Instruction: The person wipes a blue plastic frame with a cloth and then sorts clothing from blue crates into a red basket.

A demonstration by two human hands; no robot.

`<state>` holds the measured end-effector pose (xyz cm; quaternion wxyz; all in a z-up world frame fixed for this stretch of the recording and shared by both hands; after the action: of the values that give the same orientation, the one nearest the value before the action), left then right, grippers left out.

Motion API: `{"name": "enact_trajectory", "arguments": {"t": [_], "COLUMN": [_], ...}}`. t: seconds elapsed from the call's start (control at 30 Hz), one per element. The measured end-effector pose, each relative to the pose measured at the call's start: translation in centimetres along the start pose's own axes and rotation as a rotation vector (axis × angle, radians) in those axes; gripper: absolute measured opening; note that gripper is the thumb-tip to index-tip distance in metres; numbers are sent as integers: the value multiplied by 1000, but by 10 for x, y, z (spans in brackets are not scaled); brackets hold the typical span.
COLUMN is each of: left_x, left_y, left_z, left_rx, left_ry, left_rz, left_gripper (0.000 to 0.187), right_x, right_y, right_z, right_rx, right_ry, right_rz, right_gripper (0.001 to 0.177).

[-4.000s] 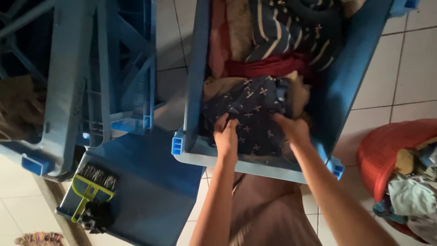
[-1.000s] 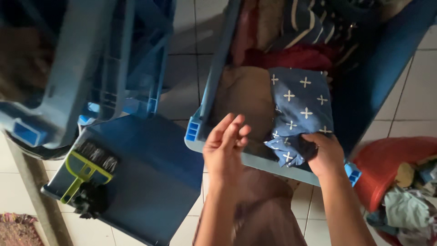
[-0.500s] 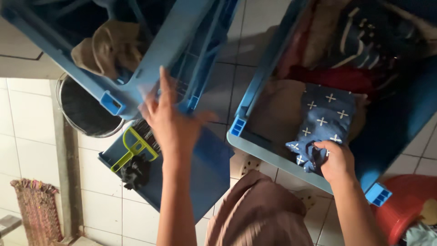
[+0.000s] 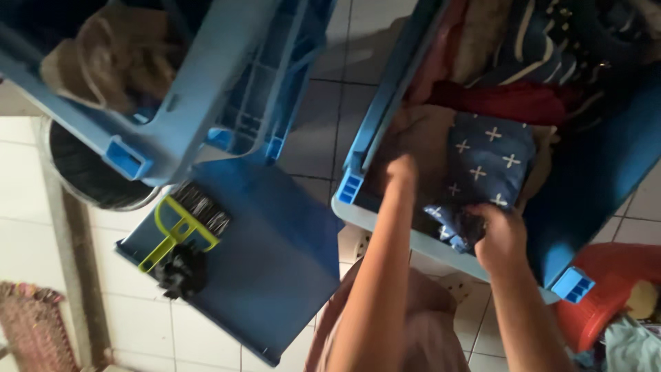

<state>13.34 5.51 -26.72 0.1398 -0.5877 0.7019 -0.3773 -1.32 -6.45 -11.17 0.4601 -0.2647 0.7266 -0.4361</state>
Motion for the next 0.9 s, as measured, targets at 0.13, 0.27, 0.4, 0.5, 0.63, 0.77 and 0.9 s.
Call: {"name": "enact_trajectory", "arguments": {"t": [0.13, 0.27, 0.4, 0.5, 0.63, 0.77, 0.9], "left_x": [-53, -50, -71, -68, -58, -52, -32], "left_y": [109, 121, 107, 93, 122, 107, 63], "left_z": [49, 55, 45, 34, 38, 30, -9], "left_rx": [209, 431, 553, 528, 78, 196, 194], "left_ry": [-687, -550, -682, -591, -832, -571, -736], "left_rz": [-768, -449, -996, -706, -1422, -2179, -2366], "left_gripper": [60, 57, 60, 64, 73, 68, 70], "right_x": [5, 4, 2, 2, 2, 9, 17], "right_y": [9, 9, 4, 0, 0, 3, 14], "right_z": [-7, -10, -7, -12, -13, -17, -19], "right_rx": [16, 58, 76, 80, 69, 109, 79], "right_ry": [93, 34, 18, 1, 3, -59, 96], "right_rz": [75, 61, 99, 81, 86, 221, 331], "right_gripper": [31, 34, 30, 32, 31, 46, 40]}}
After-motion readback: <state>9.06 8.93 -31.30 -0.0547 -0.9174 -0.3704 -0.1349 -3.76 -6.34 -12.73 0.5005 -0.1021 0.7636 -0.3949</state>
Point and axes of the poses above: each hand's wrist, its own z-axis towards the middle knuckle, its own y-axis out of the palm, x = y × z, the point moved 4 cm from there along z, towards the middle knuckle, and after that the axes turned 4 degrees about -z, right-handed, at the moved point
